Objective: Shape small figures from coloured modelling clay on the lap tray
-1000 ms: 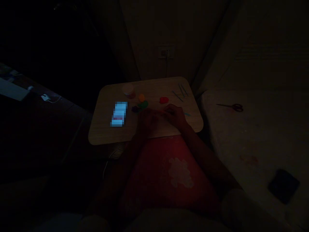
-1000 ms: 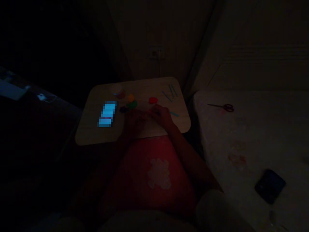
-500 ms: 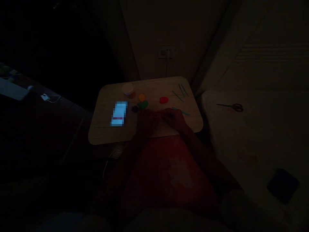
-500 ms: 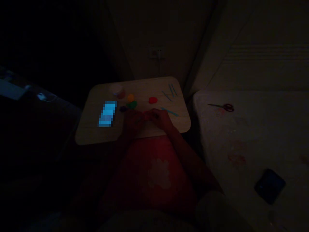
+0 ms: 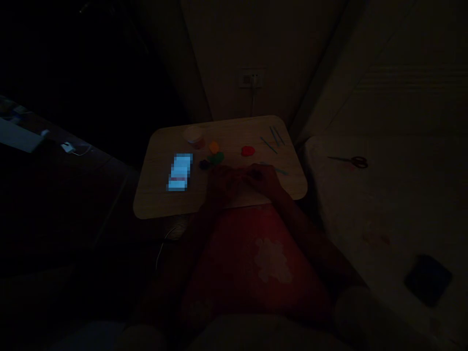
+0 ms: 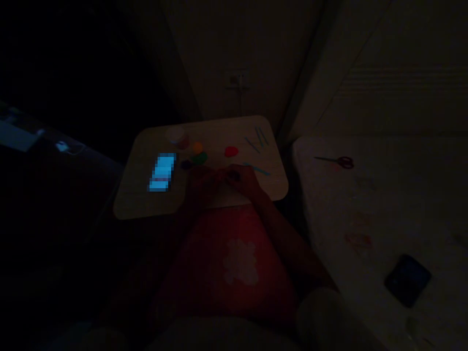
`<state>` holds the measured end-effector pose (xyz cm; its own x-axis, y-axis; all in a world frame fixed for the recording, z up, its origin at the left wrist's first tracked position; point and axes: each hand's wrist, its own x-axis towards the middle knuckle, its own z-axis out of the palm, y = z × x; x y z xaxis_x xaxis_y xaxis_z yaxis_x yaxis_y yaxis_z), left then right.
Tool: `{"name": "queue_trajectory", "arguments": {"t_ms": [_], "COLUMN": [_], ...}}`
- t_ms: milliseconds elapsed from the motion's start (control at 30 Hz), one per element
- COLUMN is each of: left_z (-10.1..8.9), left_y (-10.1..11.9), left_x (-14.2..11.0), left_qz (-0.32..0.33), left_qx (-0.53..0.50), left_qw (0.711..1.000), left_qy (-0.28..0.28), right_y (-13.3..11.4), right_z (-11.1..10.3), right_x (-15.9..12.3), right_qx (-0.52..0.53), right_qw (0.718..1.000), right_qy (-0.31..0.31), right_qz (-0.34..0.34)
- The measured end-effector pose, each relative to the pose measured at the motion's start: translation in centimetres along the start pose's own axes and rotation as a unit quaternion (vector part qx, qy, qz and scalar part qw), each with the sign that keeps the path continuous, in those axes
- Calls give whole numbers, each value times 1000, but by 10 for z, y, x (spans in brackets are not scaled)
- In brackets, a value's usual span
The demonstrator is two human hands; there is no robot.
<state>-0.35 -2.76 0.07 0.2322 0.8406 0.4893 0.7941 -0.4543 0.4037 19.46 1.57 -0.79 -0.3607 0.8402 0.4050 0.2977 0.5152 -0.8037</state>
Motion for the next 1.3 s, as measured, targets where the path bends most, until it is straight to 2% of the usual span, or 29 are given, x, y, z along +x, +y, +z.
{"name": "queue_trajectory", "arguments": {"t_ms": [267, 467, 600, 733, 800, 1100, 1300], "left_z": [3, 7, 5, 0, -1, 5, 8], "left_y": [-5, -8, -8, -6, -5, -8, -11], "left_x": [-1, -2, -1, -1, -1, -2, -4], "left_qz": [-13, -3, 6, 22, 34, 41, 48], "left_qx": [0, 6, 5, -5, -15, -41, -57], "left_qw": [1000, 1000, 999, 999, 999, 998, 997], "left_qy": [8, 30, 34, 30, 19, -7, 14], "right_y": [0, -4, -3, 1, 1, 0, 1], "right_z": [0, 0, 0, 0, 0, -1, -1], "right_x": [-1, -3, -3, -3, -3, -3, -2], "right_qx": [46, 129, 184, 190, 190, 185, 188], "right_qw": [998, 990, 983, 980, 978, 979, 978], "right_qy": [-51, -49, -19, 56, 71, 66, 66], "right_qz": [-17, -29, -25, 25, 46, 60, 63]}}
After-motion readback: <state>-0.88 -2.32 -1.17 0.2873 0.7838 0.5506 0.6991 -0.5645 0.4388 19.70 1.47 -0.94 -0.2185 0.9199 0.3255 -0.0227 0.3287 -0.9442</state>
